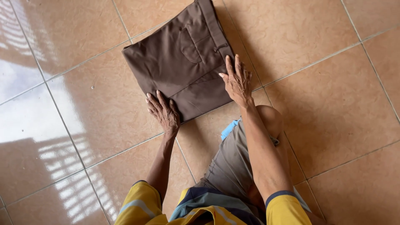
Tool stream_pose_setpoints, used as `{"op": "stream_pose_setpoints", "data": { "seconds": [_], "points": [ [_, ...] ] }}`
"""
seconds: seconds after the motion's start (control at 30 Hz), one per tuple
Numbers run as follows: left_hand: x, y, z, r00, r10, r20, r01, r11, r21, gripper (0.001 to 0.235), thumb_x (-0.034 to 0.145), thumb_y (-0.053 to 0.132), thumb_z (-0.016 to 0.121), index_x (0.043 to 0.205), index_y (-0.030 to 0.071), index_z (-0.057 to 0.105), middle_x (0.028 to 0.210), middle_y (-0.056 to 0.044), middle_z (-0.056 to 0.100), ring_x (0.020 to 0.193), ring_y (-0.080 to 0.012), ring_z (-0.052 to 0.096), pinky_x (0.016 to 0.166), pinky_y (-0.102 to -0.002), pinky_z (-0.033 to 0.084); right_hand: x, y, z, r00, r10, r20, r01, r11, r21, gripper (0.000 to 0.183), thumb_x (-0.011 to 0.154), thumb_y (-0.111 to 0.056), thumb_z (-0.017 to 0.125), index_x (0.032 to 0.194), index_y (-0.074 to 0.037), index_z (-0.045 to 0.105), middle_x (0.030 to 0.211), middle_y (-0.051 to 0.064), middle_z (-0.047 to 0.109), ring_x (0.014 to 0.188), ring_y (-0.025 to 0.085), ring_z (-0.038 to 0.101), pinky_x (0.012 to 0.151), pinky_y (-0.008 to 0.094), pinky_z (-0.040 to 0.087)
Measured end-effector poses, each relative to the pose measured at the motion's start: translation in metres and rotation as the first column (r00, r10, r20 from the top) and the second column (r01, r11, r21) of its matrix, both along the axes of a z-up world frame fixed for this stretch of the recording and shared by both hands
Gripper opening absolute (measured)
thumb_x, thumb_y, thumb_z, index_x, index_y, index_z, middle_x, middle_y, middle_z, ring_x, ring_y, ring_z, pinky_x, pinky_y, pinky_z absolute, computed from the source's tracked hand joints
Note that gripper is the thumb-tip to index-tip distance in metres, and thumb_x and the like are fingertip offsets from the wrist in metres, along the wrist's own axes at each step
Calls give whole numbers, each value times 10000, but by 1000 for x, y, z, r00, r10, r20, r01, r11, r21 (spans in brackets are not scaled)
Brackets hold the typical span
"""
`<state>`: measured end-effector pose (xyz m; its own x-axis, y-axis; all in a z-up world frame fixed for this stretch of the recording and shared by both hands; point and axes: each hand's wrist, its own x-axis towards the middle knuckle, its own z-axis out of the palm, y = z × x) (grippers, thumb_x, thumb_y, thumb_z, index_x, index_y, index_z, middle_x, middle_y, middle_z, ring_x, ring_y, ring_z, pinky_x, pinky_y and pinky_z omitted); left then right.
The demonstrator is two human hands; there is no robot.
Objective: The person sits on the floor and folds a pair of brown trousers by hand. They smooth the fabric, fold the legs together, and then fold the garment into a compact rectangle before placing it on a stack.
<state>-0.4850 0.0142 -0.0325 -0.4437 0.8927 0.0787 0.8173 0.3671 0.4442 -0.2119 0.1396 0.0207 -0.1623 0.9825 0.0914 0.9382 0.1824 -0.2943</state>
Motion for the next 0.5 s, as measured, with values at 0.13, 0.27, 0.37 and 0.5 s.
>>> {"op": "stream_pose_setpoints", "data": {
  "seconds": [0.13, 0.27, 0.37, 0.5],
  "points": [
    [2, -2, 6, 999, -32, -27, 34, 997, 66, 719, 1089, 330, 535, 1680, 162, 162, 1695, -283, 49, 1550, -511, 31, 1199, -708, 58, 3, -5, 17, 998, -53, -39, 52, 998, -26, 698, 1100, -551, 463, 1672, -219, 239, 1685, 210, 202, 1484, 485, 341, 1065, 740, 372],
    [29, -1, 37, 997, -71, -24, 74, 984, 161, 840, 1035, 409, 657, 1684, 184, 173, 1699, -272, 60, 1561, -481, 47, 1198, -703, -13, 29, -11, 25, 919, -206, -336, 236, 970, 49, 722, 1100, -502, 529, 1656, -154, 227, 1616, 321, 299, 1459, 530, 381, 1073, 714, 401],
    [72, 8, 80, 959, -272, 76, 246, 937, 248, 773, 1072, 454, 605, 1665, 135, 226, 1705, -247, 106, 1585, -438, 156, 1232, -656, 35, 81, -33, 42, 851, -277, -446, 355, 930, 99, 671, 1095, -428, 553, 1623, -120, 277, 1638, 282, 300, 1505, 457, 355, 1141, 621, 387],
    [138, 28, 113, 816, -553, 170, 489, 816, 308, 731, 1096, 405, 608, 1648, 95, 242, 1704, -248, 130, 1580, -468, 241, 1206, -726, 143, 165, -94, 77, 754, -385, -532, 518, 847, 122, 658, 1077, -339, 584, 1578, -27, 295, 1641, 283, 309, 1544, 414, 315, 1260, 504, 320]
  ]
}}
